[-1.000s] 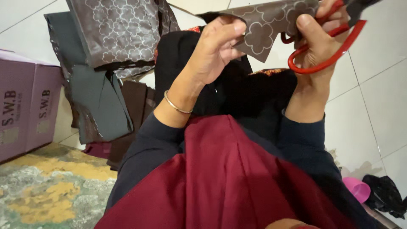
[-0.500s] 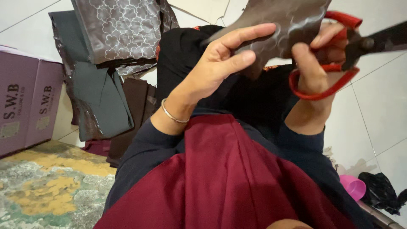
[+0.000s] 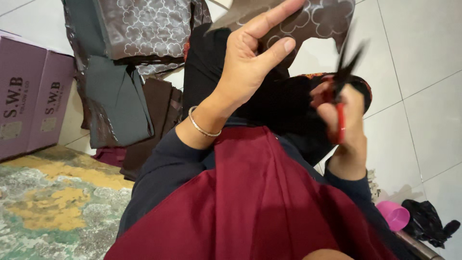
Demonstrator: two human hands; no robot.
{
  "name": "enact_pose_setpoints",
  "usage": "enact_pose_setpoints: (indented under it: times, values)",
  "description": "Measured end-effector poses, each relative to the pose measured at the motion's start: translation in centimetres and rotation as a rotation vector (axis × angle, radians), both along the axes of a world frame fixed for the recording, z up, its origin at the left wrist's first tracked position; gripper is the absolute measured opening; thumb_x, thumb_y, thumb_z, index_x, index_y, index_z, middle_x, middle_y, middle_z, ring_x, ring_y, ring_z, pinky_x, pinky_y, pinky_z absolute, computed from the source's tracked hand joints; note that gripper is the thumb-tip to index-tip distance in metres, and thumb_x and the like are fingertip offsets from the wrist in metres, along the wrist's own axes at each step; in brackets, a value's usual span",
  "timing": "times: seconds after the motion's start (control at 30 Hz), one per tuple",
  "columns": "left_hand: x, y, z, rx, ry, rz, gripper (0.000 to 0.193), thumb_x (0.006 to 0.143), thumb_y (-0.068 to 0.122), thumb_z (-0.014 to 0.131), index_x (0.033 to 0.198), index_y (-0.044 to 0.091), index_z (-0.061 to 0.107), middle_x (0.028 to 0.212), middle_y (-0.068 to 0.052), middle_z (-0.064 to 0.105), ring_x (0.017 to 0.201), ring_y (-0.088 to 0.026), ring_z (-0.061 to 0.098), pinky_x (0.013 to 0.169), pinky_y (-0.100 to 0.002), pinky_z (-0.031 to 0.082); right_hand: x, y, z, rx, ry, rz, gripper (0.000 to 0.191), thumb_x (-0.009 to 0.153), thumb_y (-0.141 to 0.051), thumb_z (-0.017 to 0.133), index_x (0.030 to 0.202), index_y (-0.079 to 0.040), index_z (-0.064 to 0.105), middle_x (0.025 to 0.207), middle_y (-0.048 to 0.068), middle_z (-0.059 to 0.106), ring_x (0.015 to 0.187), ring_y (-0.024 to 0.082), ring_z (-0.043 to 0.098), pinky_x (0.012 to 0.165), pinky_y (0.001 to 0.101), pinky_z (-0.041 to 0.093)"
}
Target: The person uses red-handled scissors to cut a brown patterned fabric into small flower-shaped pieces. The person holds the fabric with the left hand and cuts with the right hand, rotating the fabric as needed to follow the pattern.
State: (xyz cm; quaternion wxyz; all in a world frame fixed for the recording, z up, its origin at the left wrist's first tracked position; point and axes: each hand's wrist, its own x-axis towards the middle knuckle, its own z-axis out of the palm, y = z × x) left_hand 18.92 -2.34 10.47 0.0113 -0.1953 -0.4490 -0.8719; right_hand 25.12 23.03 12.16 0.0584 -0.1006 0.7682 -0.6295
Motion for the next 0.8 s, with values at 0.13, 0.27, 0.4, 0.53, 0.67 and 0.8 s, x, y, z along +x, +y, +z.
enact_pose_setpoints:
  times: [0.13, 0.27, 0.4, 0.53, 0.67, 0.8]
  values:
    - [0.3, 0.4, -0.2, -0.006, 0.000, 0.075, 0.042, 0.112, -0.005, 0.071, 0.150, -0.003, 0.054, 0.147, -0.007, 0.062, 0.131, -0.009, 0.055, 0.115, -0.022, 0.043, 1.1, 0.6, -2.6, 0.198, -0.085, 0.033, 0.041, 0.093, -0.035, 0.070, 0.113, 0.001, 0.063, 0.095, 0.003, 0.063, 0.084, 0.012, 0.062, 0.077, 0.0256, 0.051]
    - [0.3, 0.7, -0.1, 0.030, -0.051, 0.098, 0.044, 0.110, -0.007, 0.073, 0.149, -0.004, 0.054, 0.145, -0.009, 0.063, 0.128, -0.011, 0.057, 0.115, -0.024, 0.044, 1.8, 0.5, -3.1, 0.423, 0.018, 0.077, 0.048, 0.092, -0.048, 0.074, 0.107, -0.003, 0.068, 0.089, 0.002, 0.060, 0.080, 0.012, 0.058, 0.073, 0.0267, 0.047]
    - [0.5, 0.7, 0.2, -0.042, 0.010, 0.119, 0.044, 0.110, -0.006, 0.074, 0.149, -0.003, 0.054, 0.146, -0.008, 0.063, 0.131, -0.010, 0.056, 0.116, -0.023, 0.043, 1.7, -0.1, -2.6, 0.354, 0.074, 0.086, 0.055, 0.093, -0.056, 0.073, 0.105, -0.003, 0.065, 0.094, 0.001, 0.066, 0.079, 0.011, 0.059, 0.071, 0.0264, 0.047]
    - [0.6, 0.7, 0.1, -0.207, 0.056, 0.199, 0.048, 0.109, -0.003, 0.076, 0.151, -0.001, 0.053, 0.150, -0.008, 0.060, 0.136, -0.010, 0.052, 0.118, -0.022, 0.040, 1.0, -0.9, -2.0, 0.402, 0.127, 0.082, 0.054, 0.093, -0.057, 0.074, 0.103, -0.004, 0.068, 0.089, 0.003, 0.061, 0.077, 0.014, 0.059, 0.070, 0.0276, 0.046]
    - [0.6, 0.7, -0.3, -0.230, 0.073, 0.214, 0.059, 0.107, -0.004, 0.078, 0.155, 0.001, 0.045, 0.157, -0.007, 0.053, 0.144, -0.011, 0.045, 0.124, -0.023, 0.034, 0.8, -1.3, -1.4, 0.425, 0.172, 0.082, 0.055, 0.093, -0.059, 0.072, 0.103, -0.005, 0.069, 0.091, 0.004, 0.062, 0.079, 0.015, 0.060, 0.071, 0.0274, 0.047]
    - [0.6, 0.3, -0.6, -0.297, 0.100, 0.188, 0.064, 0.108, -0.004, 0.079, 0.158, 0.001, 0.040, 0.161, -0.008, 0.048, 0.147, -0.012, 0.041, 0.125, -0.022, 0.032, 0.5, -1.4, -0.8, 0.432, 0.142, 0.085, 0.060, 0.091, -0.062, 0.073, 0.099, -0.003, 0.069, 0.085, 0.004, 0.061, 0.073, 0.015, 0.059, 0.066, 0.0280, 0.046]
